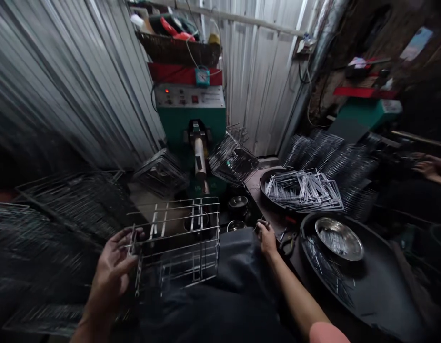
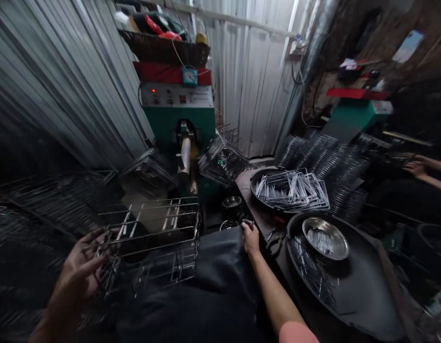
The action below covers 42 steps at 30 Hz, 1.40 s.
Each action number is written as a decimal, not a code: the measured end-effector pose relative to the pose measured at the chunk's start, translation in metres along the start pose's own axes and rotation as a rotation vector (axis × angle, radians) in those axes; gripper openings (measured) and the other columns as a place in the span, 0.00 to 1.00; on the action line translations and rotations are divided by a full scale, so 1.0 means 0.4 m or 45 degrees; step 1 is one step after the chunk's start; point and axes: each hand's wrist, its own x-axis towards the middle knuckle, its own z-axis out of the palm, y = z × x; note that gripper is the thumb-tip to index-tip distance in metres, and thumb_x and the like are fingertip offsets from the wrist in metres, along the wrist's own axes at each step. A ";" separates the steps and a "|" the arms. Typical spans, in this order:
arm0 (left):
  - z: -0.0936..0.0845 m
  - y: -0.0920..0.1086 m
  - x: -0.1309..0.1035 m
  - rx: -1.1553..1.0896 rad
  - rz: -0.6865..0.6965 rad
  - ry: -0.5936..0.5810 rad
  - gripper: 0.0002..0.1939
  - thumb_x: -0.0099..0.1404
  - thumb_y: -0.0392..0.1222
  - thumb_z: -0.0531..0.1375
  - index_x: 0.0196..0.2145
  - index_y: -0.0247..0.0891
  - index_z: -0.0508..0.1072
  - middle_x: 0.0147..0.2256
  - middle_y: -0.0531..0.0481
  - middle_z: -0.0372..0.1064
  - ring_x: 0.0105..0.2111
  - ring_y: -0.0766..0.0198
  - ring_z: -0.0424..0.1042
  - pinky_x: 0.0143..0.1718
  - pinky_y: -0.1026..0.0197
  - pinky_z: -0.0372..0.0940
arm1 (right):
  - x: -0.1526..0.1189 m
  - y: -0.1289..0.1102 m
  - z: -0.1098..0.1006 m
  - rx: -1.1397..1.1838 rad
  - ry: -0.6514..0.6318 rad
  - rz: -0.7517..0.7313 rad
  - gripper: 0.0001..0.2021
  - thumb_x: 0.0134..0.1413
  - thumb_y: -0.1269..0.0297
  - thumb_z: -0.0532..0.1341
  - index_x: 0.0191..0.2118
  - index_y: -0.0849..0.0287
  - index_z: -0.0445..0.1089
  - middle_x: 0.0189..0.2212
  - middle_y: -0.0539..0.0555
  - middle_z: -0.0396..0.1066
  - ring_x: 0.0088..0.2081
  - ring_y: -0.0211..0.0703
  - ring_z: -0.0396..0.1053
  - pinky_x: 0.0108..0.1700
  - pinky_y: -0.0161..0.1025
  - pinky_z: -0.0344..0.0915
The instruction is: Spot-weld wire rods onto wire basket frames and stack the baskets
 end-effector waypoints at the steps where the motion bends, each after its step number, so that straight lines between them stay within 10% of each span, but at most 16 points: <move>1: 0.013 0.028 0.005 0.179 0.104 -0.023 0.39 0.37 0.51 0.69 0.49 0.45 0.63 0.48 0.46 0.66 0.51 0.48 0.64 0.54 0.48 0.61 | -0.010 0.009 -0.007 -0.109 -0.016 -0.095 0.15 0.38 0.59 0.65 0.34 0.60 0.68 0.25 0.48 0.69 0.25 0.36 0.64 0.25 0.32 0.61; 7: 0.138 0.039 0.046 1.240 0.884 -0.254 0.40 0.42 0.54 0.66 0.51 0.37 0.62 0.53 0.37 0.60 0.55 0.44 0.58 0.57 0.38 0.51 | -0.034 0.057 -0.046 -0.942 -0.330 -0.507 0.13 0.49 0.55 0.57 0.32 0.60 0.70 0.28 0.55 0.73 0.33 0.46 0.70 0.37 0.42 0.66; 11: 0.194 -0.005 0.097 1.624 1.060 -0.435 0.39 0.42 0.52 0.66 0.51 0.33 0.64 0.53 0.30 0.59 0.56 0.41 0.56 0.57 0.38 0.49 | -0.059 -0.034 0.031 -1.070 -0.684 -0.673 0.11 0.52 0.61 0.56 0.39 0.58 0.70 0.36 0.55 0.73 0.39 0.46 0.70 0.42 0.42 0.65; 18: 0.254 -0.028 0.153 1.830 1.018 -0.593 0.39 0.44 0.53 0.65 0.53 0.34 0.65 0.54 0.28 0.57 0.55 0.40 0.56 0.55 0.41 0.50 | -0.087 -0.191 0.273 -1.329 -1.112 -0.622 0.14 0.42 0.72 0.62 0.39 0.54 0.66 0.28 0.46 0.69 0.30 0.37 0.67 0.32 0.31 0.60; 24: 0.280 -0.053 0.182 1.830 0.947 -0.682 0.39 0.44 0.52 0.64 0.53 0.33 0.65 0.53 0.28 0.57 0.54 0.39 0.57 0.54 0.42 0.51 | -0.065 -0.088 0.395 -0.871 -0.815 -0.448 0.07 0.41 0.70 0.61 0.24 0.57 0.59 0.20 0.43 0.58 0.25 0.34 0.57 0.28 0.30 0.55; 27: 0.278 -0.062 0.199 1.814 0.905 -0.686 0.39 0.43 0.51 0.64 0.53 0.33 0.65 0.53 0.29 0.58 0.53 0.40 0.58 0.53 0.42 0.52 | -0.073 -0.031 0.413 -0.577 -0.754 -0.324 0.06 0.42 0.66 0.60 0.24 0.58 0.59 0.21 0.44 0.59 0.26 0.34 0.58 0.30 0.31 0.57; 32: 0.268 -0.068 0.224 1.781 0.883 -0.697 0.38 0.42 0.50 0.64 0.52 0.35 0.66 0.53 0.31 0.59 0.53 0.41 0.58 0.53 0.42 0.53 | -0.076 -0.038 0.395 -0.543 -1.116 -0.236 0.08 0.52 0.63 0.55 0.34 0.59 0.69 0.32 0.51 0.69 0.37 0.40 0.66 0.42 0.38 0.61; 42: 0.250 -0.089 0.276 1.735 0.838 -0.707 0.38 0.43 0.51 0.64 0.52 0.36 0.65 0.53 0.33 0.59 0.53 0.42 0.58 0.53 0.42 0.55 | -0.020 -0.048 0.401 -0.856 -1.341 -0.732 0.14 0.51 0.69 0.60 0.45 0.58 0.69 0.39 0.55 0.70 0.41 0.43 0.67 0.44 0.39 0.64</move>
